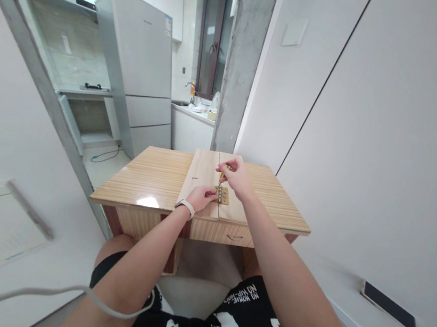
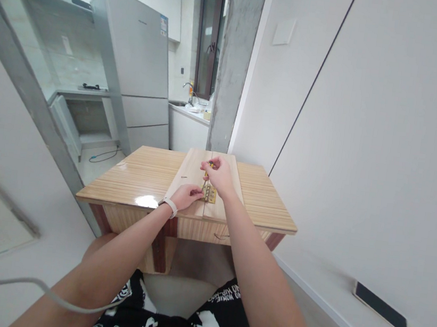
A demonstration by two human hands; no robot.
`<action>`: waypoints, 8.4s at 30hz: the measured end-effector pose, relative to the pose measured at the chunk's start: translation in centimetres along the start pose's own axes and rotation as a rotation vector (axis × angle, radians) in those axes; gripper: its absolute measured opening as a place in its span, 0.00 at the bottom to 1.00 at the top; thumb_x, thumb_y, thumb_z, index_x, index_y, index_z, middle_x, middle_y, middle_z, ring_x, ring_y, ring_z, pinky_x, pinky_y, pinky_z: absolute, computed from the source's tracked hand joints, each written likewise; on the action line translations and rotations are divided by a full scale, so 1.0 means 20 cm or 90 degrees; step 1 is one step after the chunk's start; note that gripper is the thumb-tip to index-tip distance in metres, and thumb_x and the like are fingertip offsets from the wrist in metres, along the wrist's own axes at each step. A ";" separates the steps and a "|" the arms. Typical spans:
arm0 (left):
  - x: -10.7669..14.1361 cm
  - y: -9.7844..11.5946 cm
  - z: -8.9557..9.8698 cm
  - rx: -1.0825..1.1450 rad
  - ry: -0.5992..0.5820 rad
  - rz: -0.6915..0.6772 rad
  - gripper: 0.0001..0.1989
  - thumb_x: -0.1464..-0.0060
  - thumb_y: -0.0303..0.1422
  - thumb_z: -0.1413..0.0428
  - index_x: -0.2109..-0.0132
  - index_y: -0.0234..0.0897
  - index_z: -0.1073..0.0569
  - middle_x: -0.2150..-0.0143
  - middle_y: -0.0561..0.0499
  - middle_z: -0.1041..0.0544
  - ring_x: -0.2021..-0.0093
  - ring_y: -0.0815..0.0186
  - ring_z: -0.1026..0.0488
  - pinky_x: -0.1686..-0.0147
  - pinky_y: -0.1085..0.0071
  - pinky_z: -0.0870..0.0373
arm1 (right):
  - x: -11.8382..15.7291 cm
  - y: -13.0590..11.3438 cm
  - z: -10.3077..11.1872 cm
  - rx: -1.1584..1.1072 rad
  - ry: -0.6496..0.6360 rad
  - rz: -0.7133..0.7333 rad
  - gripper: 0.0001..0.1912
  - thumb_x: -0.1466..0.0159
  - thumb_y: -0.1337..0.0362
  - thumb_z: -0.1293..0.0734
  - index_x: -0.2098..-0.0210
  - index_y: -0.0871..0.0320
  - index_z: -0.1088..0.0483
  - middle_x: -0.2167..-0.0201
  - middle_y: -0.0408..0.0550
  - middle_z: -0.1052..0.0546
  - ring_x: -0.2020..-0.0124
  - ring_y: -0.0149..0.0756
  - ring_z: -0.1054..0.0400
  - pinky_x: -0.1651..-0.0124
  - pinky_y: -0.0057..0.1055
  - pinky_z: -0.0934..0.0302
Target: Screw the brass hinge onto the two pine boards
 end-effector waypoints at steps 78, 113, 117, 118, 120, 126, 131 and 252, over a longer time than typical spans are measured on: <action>-0.01 -0.01 -0.02 0.037 -0.015 -0.016 0.13 0.42 0.39 0.41 0.61 0.33 0.18 0.66 0.48 0.19 0.68 0.65 0.28 0.65 0.70 0.33 | 0.03 0.00 -0.01 0.018 0.000 0.004 0.24 0.45 0.50 0.23 0.64 0.54 0.38 0.65 0.46 0.22 0.62 0.38 0.25 0.72 0.31 0.25; -0.02 -0.02 -0.01 0.015 -0.013 -0.026 0.15 0.39 0.40 0.42 0.59 0.32 0.18 0.66 0.47 0.19 0.68 0.65 0.29 0.64 0.70 0.35 | 0.04 0.02 0.01 0.047 0.008 -0.005 0.22 0.41 0.50 0.25 0.62 0.54 0.39 0.62 0.48 0.21 0.59 0.41 0.23 0.74 0.30 0.26; -0.02 -0.01 -0.02 0.011 -0.025 -0.052 0.15 0.38 0.40 0.43 0.61 0.33 0.18 0.65 0.48 0.19 0.67 0.65 0.29 0.63 0.70 0.35 | 0.04 -0.01 -0.04 0.006 -0.087 -0.010 0.18 0.36 0.51 0.30 0.52 0.54 0.31 0.48 0.52 0.24 0.49 0.41 0.25 0.68 0.29 0.25; -0.02 -0.01 -0.02 0.009 -0.024 -0.057 0.15 0.38 0.40 0.43 0.62 0.33 0.18 0.66 0.48 0.19 0.66 0.65 0.29 0.63 0.70 0.35 | 0.04 -0.01 -0.05 0.002 -0.104 -0.013 0.17 0.35 0.51 0.32 0.52 0.54 0.30 0.46 0.53 0.24 0.48 0.41 0.26 0.67 0.29 0.25; -0.02 -0.01 -0.02 0.007 -0.021 -0.058 0.15 0.38 0.41 0.44 0.63 0.34 0.19 0.66 0.48 0.19 0.66 0.65 0.29 0.63 0.70 0.35 | 0.04 -0.01 -0.05 0.004 -0.110 -0.011 0.16 0.34 0.52 0.33 0.54 0.55 0.27 0.47 0.53 0.24 0.48 0.42 0.27 0.67 0.29 0.24; -0.02 -0.02 -0.02 0.015 -0.021 -0.028 0.15 0.40 0.41 0.41 0.58 0.33 0.18 0.65 0.48 0.19 0.68 0.66 0.30 0.65 0.70 0.35 | 0.02 0.01 -0.02 0.039 -0.019 0.015 0.17 0.40 0.52 0.27 0.59 0.56 0.30 0.62 0.49 0.21 0.59 0.40 0.24 0.73 0.29 0.26; -0.01 -0.01 -0.02 0.007 -0.027 -0.029 0.16 0.39 0.42 0.42 0.61 0.33 0.18 0.67 0.48 0.20 0.69 0.66 0.30 0.66 0.70 0.36 | 0.04 -0.02 -0.04 0.056 -0.055 0.017 0.19 0.42 0.53 0.25 0.59 0.55 0.33 0.57 0.50 0.21 0.60 0.38 0.24 0.73 0.28 0.26; -0.01 -0.06 -0.02 0.040 -0.024 -0.030 0.16 0.38 0.41 0.43 0.58 0.34 0.16 0.60 0.46 0.16 0.62 0.62 0.24 0.58 0.68 0.30 | 0.00 -0.35 -0.17 0.929 -0.305 0.128 0.12 0.29 0.57 0.33 0.52 0.57 0.24 0.53 0.54 0.19 0.53 0.41 0.25 0.57 0.30 0.39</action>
Point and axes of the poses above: each hand's wrist, its own x-axis away from the middle knuckle, its own z-axis out of the back of the hand, y = z × x, the point moved 9 cm from there along -x, towards the middle knuckle
